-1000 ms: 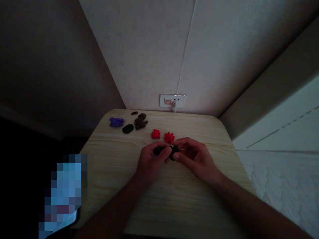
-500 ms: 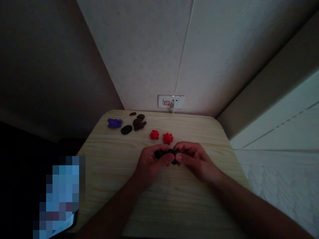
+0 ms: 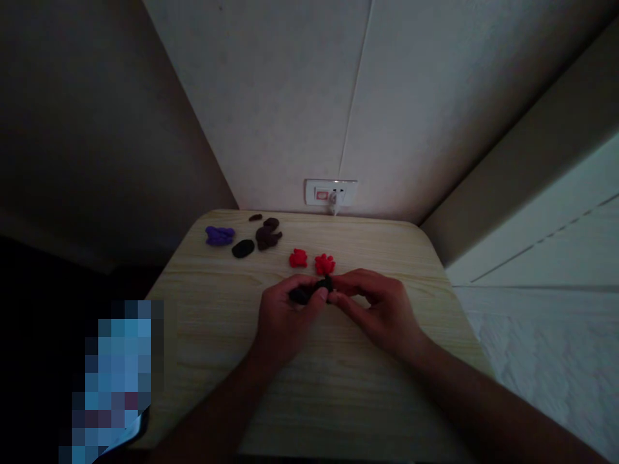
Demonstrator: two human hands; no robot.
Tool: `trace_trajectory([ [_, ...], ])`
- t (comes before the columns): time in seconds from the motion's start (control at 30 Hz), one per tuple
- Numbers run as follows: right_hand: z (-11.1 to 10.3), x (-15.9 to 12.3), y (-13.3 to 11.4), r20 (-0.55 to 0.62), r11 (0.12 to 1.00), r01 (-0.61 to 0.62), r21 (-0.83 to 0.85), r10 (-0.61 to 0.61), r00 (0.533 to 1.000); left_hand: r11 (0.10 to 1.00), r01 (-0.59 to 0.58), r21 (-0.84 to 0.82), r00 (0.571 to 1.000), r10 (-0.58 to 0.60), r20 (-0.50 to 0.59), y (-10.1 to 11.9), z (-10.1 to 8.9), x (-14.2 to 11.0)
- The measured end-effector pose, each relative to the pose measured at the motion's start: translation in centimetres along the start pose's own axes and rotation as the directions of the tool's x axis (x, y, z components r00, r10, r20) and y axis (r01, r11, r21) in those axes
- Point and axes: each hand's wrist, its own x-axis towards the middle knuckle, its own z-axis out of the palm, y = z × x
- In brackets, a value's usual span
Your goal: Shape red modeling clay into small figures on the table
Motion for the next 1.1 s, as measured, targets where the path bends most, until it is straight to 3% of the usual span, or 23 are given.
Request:
trace_trajectory([
  [0.17,-0.1,0.2,0.1,0.106,0.939,-0.235,0.25,0.215,0.971,0.998,-0.052,0.033,0.998,0.05,0.039,0.0,0.0,0.2],
  [0.23,-0.2,0.3,-0.1,0.144,0.921,-0.277,0.273,0.246,0.959,0.998,-0.061,0.025,0.995,0.059,0.079,0.0,-0.1,0.2],
  [0.47,0.1,0.2,-0.4,0.115,0.887,-0.375,0.27,0.357,0.927,0.999,-0.042,0.017,0.987,0.039,0.155,-0.1,0.3,-0.2],
  [0.57,0.4,0.4,-0.1,0.156,0.838,-0.385,0.386,0.352,0.923,0.984,0.101,-0.15,0.983,-0.075,0.166,-0.5,0.8,0.1],
  [0.63,0.5,0.6,0.1,0.184,0.806,-0.374,0.459,0.325,0.927,0.924,0.199,-0.325,0.971,-0.143,0.19,-0.8,1.0,0.4],
  [0.73,0.5,0.8,0.3,0.156,0.803,-0.329,0.497,0.29,0.944,0.842,0.246,-0.479,0.966,-0.176,0.187,-1.2,1.0,0.7],
  [0.8,0.4,0.9,0.4,0.111,0.818,-0.297,0.492,0.28,0.954,0.873,0.216,-0.438,0.975,-0.169,0.146,-1.1,0.7,0.7],
  [0.9,0.2,0.8,0.4,0.083,0.832,-0.275,0.481,0.269,0.96,0.965,0.13,-0.226,0.99,-0.115,0.077,-0.7,0.0,0.8],
  [1.0,0.2,0.7,0.4,0.124,0.822,-0.289,0.491,0.263,0.957,0.994,0.075,-0.083,0.995,-0.069,0.076,-0.3,-0.5,0.8],
  [1.1,0.2,0.7,0.2,0.187,0.812,-0.316,0.491,0.256,0.948,0.992,0.091,-0.086,0.99,-0.081,0.115,-0.4,-0.7,0.7],
])
